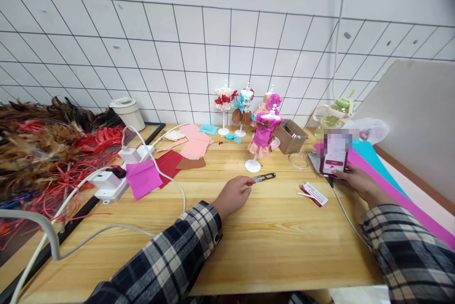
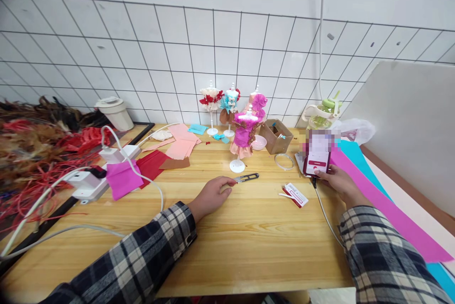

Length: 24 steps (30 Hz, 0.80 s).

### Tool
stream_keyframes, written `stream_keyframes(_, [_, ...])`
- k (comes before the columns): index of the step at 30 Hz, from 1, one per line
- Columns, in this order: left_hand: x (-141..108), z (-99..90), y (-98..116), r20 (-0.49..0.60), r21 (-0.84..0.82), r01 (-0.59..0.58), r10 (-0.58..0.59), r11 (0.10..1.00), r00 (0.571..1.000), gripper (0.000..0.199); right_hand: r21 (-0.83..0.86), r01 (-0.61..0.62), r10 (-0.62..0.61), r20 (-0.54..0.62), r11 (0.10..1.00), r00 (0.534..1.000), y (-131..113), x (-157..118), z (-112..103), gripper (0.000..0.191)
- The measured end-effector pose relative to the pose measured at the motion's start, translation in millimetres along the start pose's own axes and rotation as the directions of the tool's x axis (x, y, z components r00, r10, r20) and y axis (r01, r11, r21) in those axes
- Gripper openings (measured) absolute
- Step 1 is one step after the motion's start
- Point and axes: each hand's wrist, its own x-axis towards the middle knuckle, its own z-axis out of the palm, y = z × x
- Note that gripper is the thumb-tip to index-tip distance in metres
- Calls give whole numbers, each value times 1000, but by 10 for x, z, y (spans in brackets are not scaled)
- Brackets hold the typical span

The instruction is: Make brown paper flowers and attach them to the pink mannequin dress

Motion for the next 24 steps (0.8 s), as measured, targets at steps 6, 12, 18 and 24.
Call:
stream_keyframes(6, [19, -47, -7, -24, 2, -36, 36, 999, 999, 25, -90, 8, -7, 8, 996, 1000, -98, -108, 3, 48])
stream_keyframes(12, [75, -925, -164, -201, 525, 101, 8, 845, 980, 30, -407, 249, -393, -321, 879, 862, -369, -685, 246, 56])
stream_keyframes(18, [-83, -1448, -396, -358, 727, 540, -437, 424, 825, 32, -381, 763, -647, 405, 522, 646, -697, -1508, 1388, 21])
stream_keyframes(24, [-83, -1386, -464, -390, 759, 543, -418, 359, 821, 32, -338, 892, -591, 669, 299, 451, -733, -1630, 2584, 37])
